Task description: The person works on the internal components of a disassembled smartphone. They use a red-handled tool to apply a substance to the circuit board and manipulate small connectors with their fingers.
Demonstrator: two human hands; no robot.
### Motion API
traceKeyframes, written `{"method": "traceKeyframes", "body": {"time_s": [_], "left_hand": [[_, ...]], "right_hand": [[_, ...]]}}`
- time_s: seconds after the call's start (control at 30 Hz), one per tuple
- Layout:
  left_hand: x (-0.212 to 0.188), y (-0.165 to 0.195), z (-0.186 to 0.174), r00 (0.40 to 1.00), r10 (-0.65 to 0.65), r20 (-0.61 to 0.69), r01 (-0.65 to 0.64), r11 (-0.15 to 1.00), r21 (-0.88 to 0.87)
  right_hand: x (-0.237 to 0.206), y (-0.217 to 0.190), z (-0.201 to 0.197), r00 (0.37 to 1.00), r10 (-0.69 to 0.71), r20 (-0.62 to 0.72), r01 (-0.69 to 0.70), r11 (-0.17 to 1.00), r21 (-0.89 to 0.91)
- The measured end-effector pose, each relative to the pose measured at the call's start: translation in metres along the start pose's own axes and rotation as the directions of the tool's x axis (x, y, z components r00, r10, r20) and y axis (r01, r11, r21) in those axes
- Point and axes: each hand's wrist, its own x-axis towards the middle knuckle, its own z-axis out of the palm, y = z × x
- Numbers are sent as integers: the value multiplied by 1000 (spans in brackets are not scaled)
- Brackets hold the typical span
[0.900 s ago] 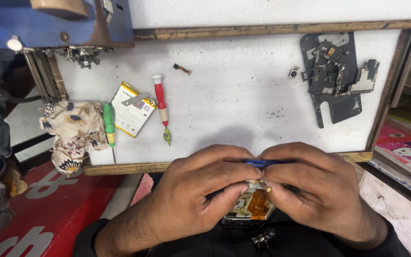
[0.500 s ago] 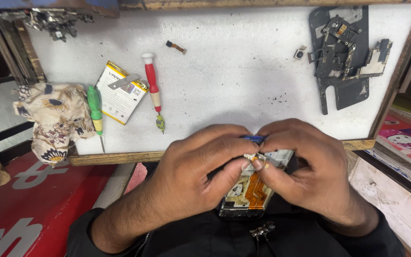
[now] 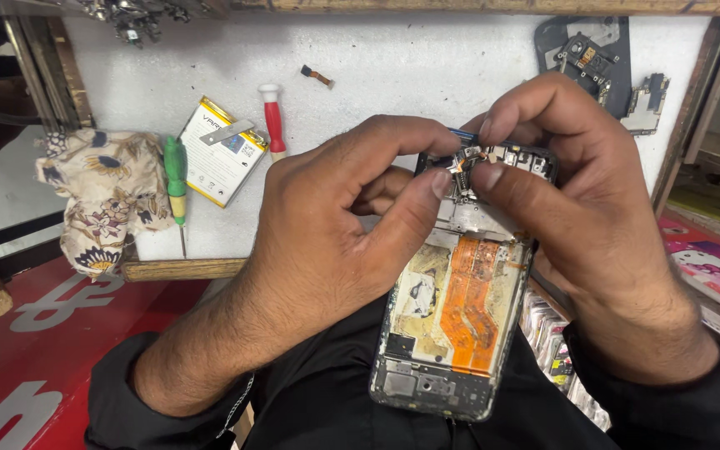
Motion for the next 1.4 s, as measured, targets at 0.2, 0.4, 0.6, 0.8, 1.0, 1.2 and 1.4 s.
{"method": "traceKeyframes", "body": {"time_s": [0.2,0.4,0.6,0.8,1.0,1.2,1.4], "left_hand": [[13,31,3,991,-128,-46,129,991,26],[-14,61,7,983,151,-101,-94,898,429],[-27,51,28,937,245,-249,-78,842,535],[-12,40,30,938,253,-236,-111,866,487],[-1,40,29,919,376,-119,-280,833,477],[2,33,27,906,420,-56,-353,821,448],[2,24,31,898,437,-48,-379,825,419]], "right_hand": [[11,-7,-11,997,74,-20,-69,984,165],[3,-12,-9,982,-150,-114,128,975,-180],[-24,-13,21,967,-203,-156,156,951,-267],[-24,-4,14,946,-233,-224,173,950,-258],[-31,-4,6,920,-327,-215,269,928,-259],[-39,-6,-1,907,-355,-228,254,891,-376],[-41,-1,-3,890,-399,-222,280,860,-426]]}}
